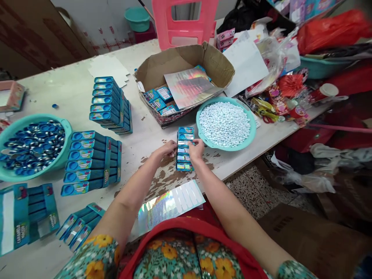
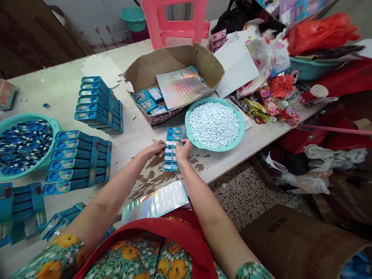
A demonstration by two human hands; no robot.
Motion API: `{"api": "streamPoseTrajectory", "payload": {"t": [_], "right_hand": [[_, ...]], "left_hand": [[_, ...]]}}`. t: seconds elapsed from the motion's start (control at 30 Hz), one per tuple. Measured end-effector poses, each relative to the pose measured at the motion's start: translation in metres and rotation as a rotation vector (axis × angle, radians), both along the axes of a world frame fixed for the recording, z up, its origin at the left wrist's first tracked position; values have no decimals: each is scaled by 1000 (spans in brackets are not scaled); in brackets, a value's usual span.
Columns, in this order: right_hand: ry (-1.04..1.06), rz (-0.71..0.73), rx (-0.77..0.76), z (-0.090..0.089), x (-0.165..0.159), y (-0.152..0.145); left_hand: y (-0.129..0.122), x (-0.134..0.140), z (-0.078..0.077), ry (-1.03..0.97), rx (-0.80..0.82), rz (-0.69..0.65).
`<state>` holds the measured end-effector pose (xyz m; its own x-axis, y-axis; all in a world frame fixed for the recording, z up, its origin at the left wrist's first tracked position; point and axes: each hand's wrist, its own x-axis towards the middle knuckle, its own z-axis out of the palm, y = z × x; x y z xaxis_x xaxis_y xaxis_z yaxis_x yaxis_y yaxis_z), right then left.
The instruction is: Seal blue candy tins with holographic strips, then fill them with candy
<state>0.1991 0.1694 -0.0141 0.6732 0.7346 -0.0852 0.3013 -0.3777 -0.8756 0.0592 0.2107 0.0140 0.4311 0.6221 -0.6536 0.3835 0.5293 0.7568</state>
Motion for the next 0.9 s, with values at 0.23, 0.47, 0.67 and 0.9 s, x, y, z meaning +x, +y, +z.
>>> {"api": "streamPoseTrajectory", "payload": {"t": [0.23,0.47,0.67,0.9], "right_hand": [[14,90,3,50,-2,-32],[26,919,77,94,-30,-141],[-295,1256,37,51,-47,-173],[-494,1363,138,38,-37,-187]], "left_hand": [[-61,-40,5,70,134,158],[-179,-99,42,116,168,-284],[-197,-88,34,275,203,-194],[-192,-88,21,311,189,-118]]}}
